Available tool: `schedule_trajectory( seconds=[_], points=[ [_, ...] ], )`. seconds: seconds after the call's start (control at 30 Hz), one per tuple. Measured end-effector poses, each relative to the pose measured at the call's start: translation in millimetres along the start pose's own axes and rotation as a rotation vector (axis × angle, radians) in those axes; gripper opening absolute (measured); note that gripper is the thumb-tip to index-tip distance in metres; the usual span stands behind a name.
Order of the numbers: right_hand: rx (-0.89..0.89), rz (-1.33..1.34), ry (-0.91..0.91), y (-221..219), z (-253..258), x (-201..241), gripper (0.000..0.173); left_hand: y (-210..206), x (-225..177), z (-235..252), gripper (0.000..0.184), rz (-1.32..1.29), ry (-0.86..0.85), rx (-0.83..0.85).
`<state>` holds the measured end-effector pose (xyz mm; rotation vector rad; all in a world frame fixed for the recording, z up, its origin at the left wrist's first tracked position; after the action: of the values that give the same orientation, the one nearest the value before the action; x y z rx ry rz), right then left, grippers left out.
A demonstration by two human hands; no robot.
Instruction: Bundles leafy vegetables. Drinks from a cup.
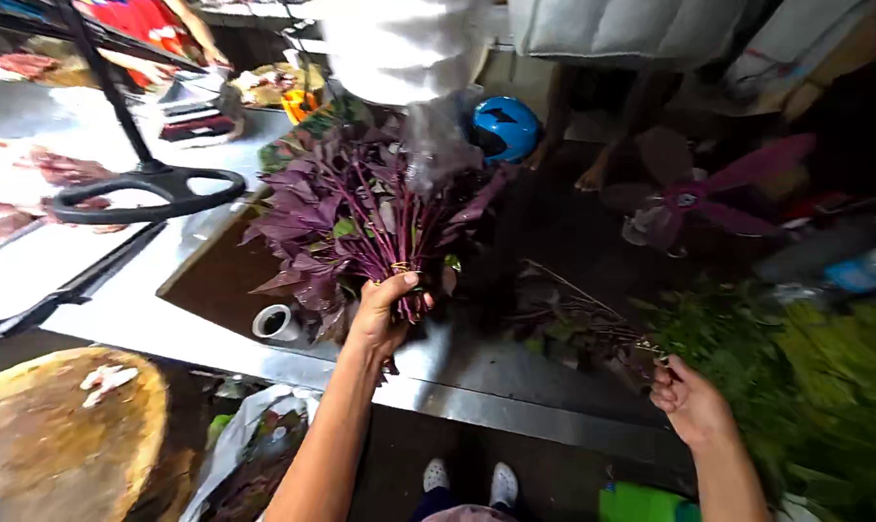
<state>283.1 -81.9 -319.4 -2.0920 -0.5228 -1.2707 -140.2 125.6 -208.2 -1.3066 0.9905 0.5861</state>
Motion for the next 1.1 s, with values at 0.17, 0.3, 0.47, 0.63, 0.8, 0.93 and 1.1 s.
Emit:
schedule_trajectory(
  seconds=[0.17, 0.3, 0.47, 0.63, 0.8, 0.93, 1.1],
  points=[
    [0.100, 0.100, 0.236, 31.9, -42.1, 74.9, 0.039, -41.6, 48.1, 5.8, 0.037, 0.006, 0.037, 0.024],
    [0.122, 0.048, 0.394, 5.4, -65.6, 80.9, 0.026, -75.0, 125.4, -13.2, 0.050, 0.021, 0.082, 0.004],
    [0.091, -0.298, 0.480, -40.3, -76.5, 19.0, 0.033, -86.2, 240.0, -55.0, 0.048, 0.039, 0.243, -0.061],
    [0.209, -0.687, 0.286, -54.2, -72.8, -80.3, 0.033, -81.1, 310.6, -107.3, 0.046, -0.004, 0.447, -0.130],
    [0.298, -0.839, 0.252, -44.2, -73.4, -102.7, 0.034, -74.7, 320.5, -122.4, 0.046, -0.079, 0.492, -0.108],
    [0.383, -1.014, 0.348, -43.6, -78.1, -88.8, 0.031, -80.4, 315.3, -119.8, 0.046, -0.094, 0.480, -0.131],
    [0.432, -1.158, 0.396, -38.5, -84.5, -90.3, 0.031, -82.6, 319.5, -120.3, 0.044, -0.026, 0.461, -0.179]
  ],
)
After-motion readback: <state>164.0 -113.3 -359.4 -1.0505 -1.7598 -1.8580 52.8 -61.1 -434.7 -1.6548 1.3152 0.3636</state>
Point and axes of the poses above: each hand's wrist, its own z-axis towards the middle knuckle, its own y-axis out of the back of the hand, x = y × z, the point moved 3 cm from there along z, towards the middle knuckle, and after that the axes turned 7 degrees about z, right-handed, at the moved point
